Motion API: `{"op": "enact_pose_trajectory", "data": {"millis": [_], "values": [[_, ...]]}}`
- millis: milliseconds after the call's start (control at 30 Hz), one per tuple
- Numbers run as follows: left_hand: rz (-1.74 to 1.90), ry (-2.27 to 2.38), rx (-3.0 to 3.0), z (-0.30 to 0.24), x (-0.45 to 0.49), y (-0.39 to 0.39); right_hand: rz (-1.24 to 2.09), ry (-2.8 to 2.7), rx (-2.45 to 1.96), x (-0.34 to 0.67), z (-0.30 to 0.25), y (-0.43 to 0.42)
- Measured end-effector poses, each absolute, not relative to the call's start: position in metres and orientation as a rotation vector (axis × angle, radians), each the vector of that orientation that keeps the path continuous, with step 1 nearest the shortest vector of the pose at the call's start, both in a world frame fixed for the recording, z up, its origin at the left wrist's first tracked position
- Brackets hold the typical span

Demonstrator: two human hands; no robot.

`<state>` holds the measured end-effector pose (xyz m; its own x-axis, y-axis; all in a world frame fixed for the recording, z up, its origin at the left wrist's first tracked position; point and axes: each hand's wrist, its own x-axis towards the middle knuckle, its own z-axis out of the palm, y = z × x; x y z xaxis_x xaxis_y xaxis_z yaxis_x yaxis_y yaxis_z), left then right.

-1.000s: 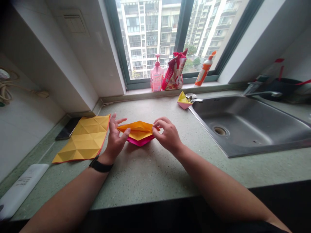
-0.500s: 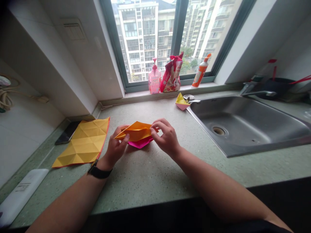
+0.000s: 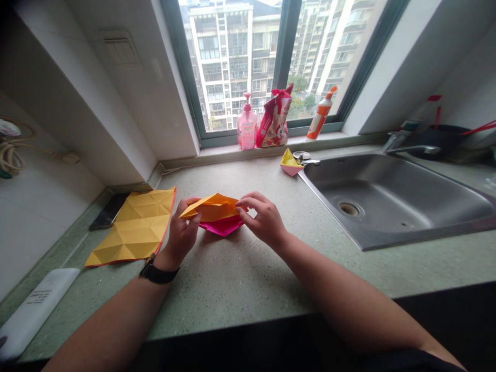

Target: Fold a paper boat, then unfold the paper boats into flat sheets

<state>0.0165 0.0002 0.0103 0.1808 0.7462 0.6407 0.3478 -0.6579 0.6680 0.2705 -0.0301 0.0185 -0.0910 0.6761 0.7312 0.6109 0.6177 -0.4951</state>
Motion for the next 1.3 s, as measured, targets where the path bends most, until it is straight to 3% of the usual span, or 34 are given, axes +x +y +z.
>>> {"op": "enact_pose_trajectory", "data": {"millis": [500, 933, 1300], "values": [[1.431, 1.082, 2.060, 0.010, 0.017, 0.002, -0.049, -1.844, -1.060, 0.275, 0.019, -0.028], [1.386, 1.134, 2.027, 0.004, 0.018, 0.012, 0.674, -1.554, -1.002, 0.280, 0.028, -0.028], [1.391, 1.156, 1.989, 0.006, 0.018, 0.013, 0.994, -1.393, -0.891, 0.280, 0.032, -0.027]]}}
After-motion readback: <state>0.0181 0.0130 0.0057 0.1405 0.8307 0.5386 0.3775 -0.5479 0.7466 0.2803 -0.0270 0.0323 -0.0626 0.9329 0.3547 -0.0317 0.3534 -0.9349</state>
